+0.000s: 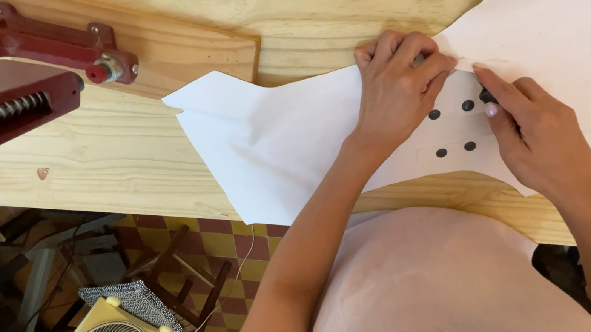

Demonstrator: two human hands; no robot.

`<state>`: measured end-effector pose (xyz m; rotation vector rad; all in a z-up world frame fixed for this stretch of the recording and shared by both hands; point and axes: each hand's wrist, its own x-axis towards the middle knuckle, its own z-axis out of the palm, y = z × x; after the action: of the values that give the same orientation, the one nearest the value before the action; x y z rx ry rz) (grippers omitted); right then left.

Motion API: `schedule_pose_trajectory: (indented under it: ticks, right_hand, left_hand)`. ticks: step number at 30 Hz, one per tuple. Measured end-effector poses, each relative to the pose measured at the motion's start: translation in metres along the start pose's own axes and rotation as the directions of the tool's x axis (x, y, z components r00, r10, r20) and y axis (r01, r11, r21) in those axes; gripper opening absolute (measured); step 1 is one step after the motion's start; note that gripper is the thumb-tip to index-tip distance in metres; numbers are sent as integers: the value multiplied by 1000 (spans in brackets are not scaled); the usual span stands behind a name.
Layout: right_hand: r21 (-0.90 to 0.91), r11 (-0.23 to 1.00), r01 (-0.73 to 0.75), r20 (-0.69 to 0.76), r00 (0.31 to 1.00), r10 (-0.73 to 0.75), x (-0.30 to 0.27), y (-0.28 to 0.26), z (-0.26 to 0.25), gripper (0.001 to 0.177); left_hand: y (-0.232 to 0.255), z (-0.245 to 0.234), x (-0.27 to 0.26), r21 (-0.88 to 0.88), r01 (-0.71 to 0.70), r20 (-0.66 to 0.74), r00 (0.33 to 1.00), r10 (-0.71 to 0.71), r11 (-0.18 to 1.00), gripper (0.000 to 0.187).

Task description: The person uses a manual press to attach snap fasteners to a piece of patterned fabric. They position the fabric under the press, insert the snaps, and operate the lever to secure them. The person also uses a screwdriver to mark or adjust the fabric before pressing.

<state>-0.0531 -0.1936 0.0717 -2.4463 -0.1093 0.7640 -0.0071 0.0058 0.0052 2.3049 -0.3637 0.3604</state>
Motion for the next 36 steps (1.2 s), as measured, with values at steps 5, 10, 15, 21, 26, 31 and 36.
schedule_pose_trajectory:
  ticks: [5,10,15,21,26,31,36]
  right_hand:
    - [186,982,-34,-82,995,50,-3,-5,12,56]
    - [300,948,-108,-90,986,141,-3,-24,16,50]
    - [312,942,-128,-115,978,171,-2,-32,20,48]
    - [111,994,2,-245,969,26,-2,-18,34,47]
    - [43,994,102,-390,918,-77,3,-17,50,46]
    - [-37,989,141,-487,862,-141,13,-22,66,45]
    - [-90,980,179,-566,800,-198,25,-20,76,46]
  left_hand:
    - [0,-2,2,-17,-16,-6,1000,16,1000,23]
    - [-1,-3,2,-27,-33,-4,999,32,999,23]
    - [0,-2,1,-45,27,48,999,-25,999,20]
    - [11,3,8,7,190,174,967,-188,982,34]
    - [21,10,14,51,388,161,906,-391,920,30]
    - [21,23,0,14,411,6,911,-412,911,27]
    - [28,34,-4,61,443,-108,894,-435,894,26]
